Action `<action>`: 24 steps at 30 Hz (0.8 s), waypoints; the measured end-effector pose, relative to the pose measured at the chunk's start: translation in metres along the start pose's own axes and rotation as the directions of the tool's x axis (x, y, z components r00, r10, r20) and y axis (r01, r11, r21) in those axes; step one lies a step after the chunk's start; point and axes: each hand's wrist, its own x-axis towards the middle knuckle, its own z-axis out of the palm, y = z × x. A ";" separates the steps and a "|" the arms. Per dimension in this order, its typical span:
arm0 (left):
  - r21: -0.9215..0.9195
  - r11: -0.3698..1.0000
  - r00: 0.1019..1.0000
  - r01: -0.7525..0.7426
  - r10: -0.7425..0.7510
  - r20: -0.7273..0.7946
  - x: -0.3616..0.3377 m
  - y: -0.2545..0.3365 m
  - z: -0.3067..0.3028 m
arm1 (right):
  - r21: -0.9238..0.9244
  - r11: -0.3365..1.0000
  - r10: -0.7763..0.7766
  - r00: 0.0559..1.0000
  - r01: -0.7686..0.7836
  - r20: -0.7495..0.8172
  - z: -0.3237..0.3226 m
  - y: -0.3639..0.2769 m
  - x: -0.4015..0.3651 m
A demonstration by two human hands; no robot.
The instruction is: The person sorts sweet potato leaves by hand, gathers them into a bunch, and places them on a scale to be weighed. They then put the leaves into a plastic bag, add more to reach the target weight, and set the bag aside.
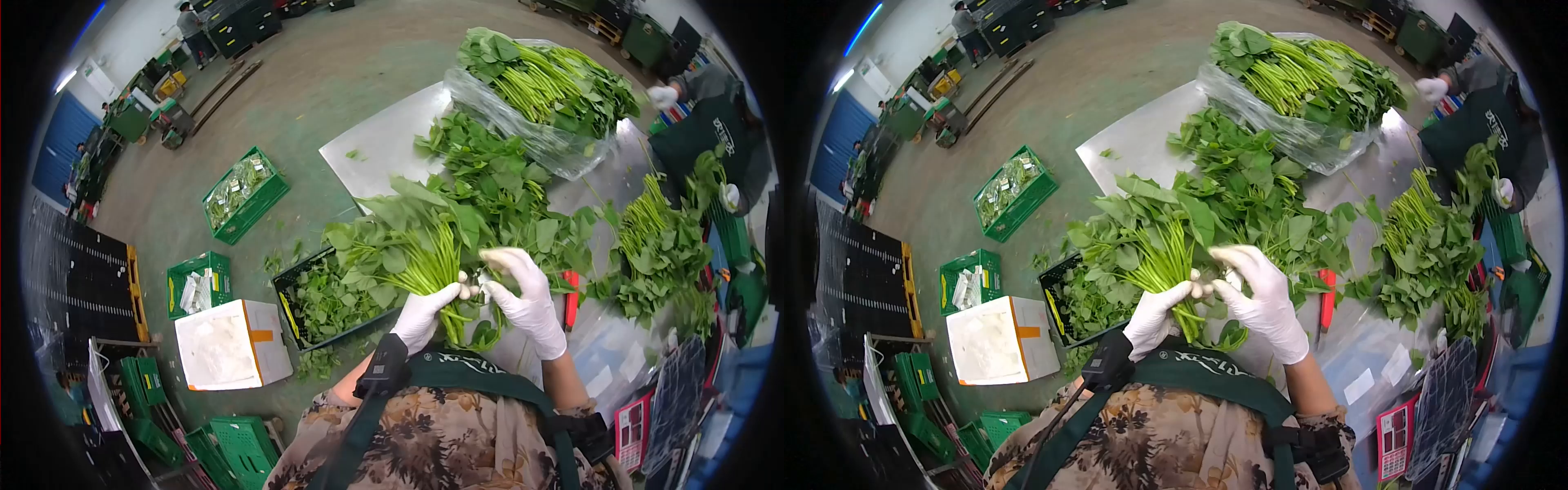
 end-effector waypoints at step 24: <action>-0.400 0.917 0.973 -0.006 -0.087 -0.214 -0.012 0.014 -0.044 | -0.690 0.692 0.194 0.976 -0.211 -0.104 0.023 0.107 0.011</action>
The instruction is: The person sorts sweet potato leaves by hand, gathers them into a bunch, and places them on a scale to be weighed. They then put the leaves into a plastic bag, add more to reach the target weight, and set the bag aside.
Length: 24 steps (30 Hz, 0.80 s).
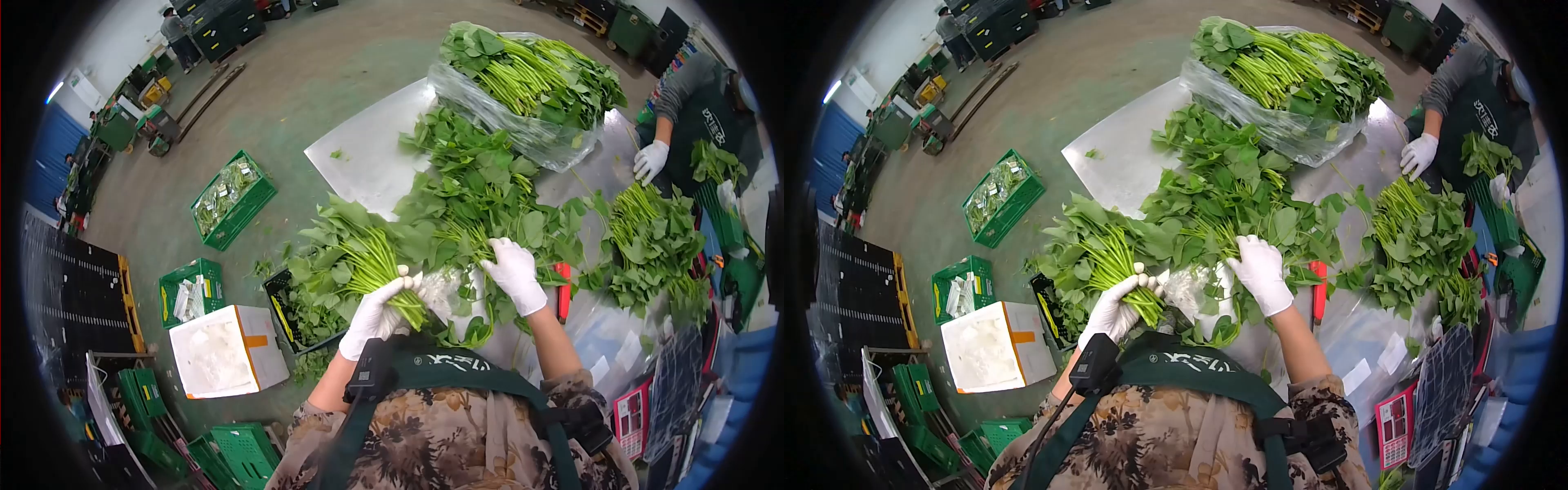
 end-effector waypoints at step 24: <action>-0.108 0.970 0.971 0.217 -0.203 0.125 0.023 -0.037 -0.023 | -0.025 1.000 0.011 0.997 -0.010 0.074 0.010 -0.002 -0.007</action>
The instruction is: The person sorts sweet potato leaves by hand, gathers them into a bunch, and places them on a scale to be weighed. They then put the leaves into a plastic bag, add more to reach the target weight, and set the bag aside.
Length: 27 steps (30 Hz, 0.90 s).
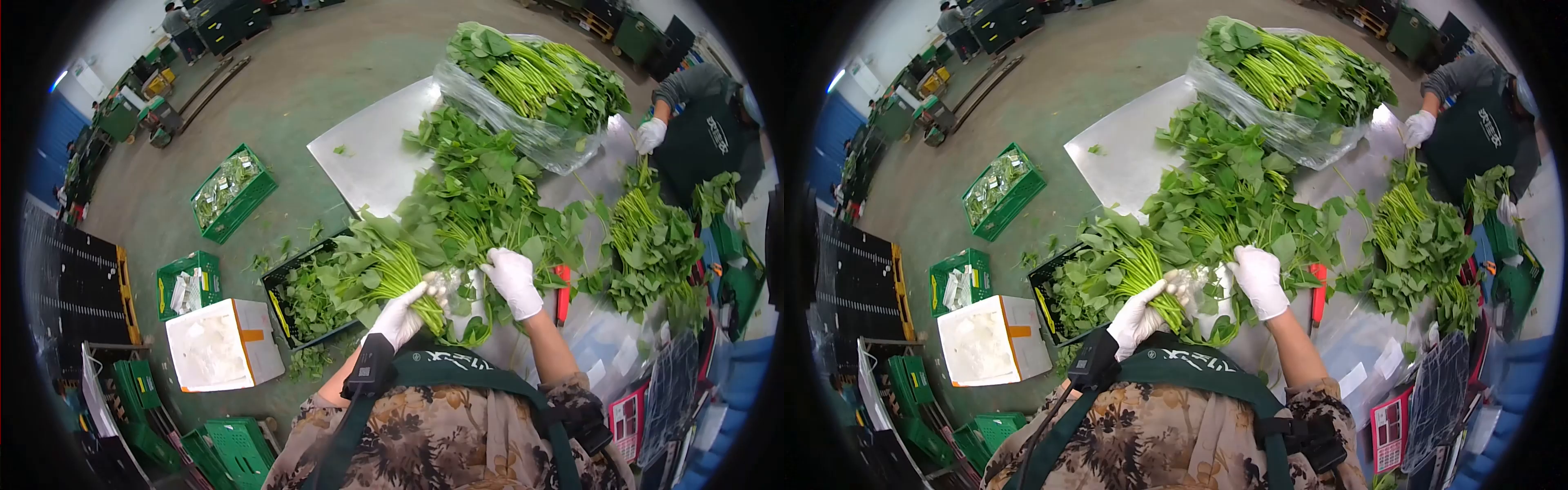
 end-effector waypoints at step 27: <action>0.392 0.888 0.968 -0.241 0.248 0.033 -0.005 -0.001 0.074 | 0.889 0.454 0.016 0.998 -0.064 0.063 -0.087 -0.059 -0.045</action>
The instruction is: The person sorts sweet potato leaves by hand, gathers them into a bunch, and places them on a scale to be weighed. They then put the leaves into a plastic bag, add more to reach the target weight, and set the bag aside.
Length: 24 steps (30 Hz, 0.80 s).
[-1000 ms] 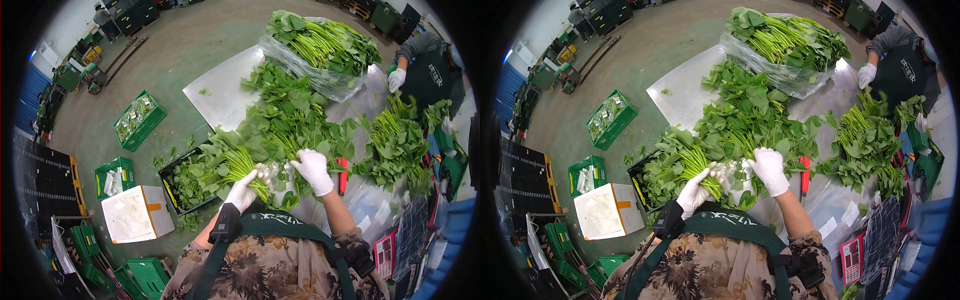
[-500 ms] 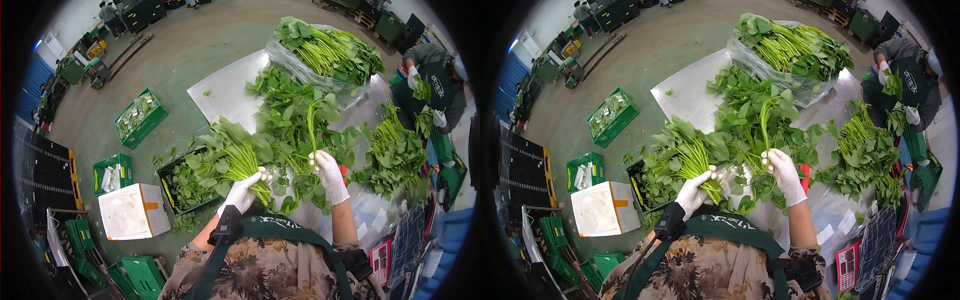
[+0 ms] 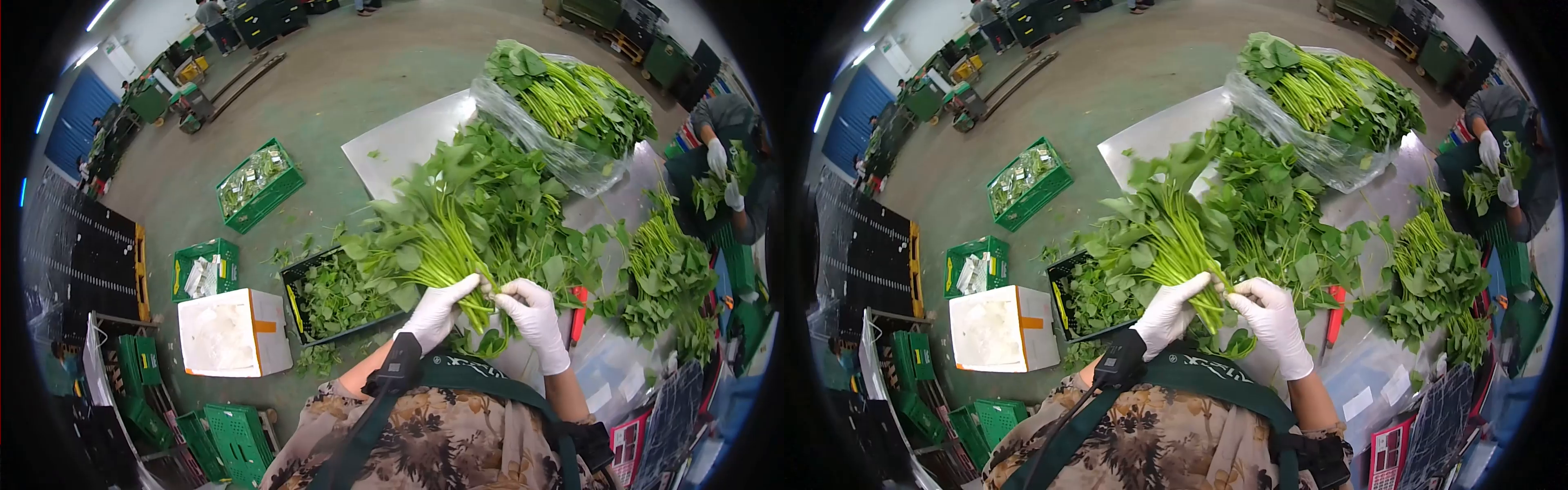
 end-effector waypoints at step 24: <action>-0.220 0.961 0.984 -0.165 0.144 -0.110 0.006 0.004 -0.019 | 0.857 0.509 0.293 0.952 -0.076 -0.089 -0.031 0.056 0.014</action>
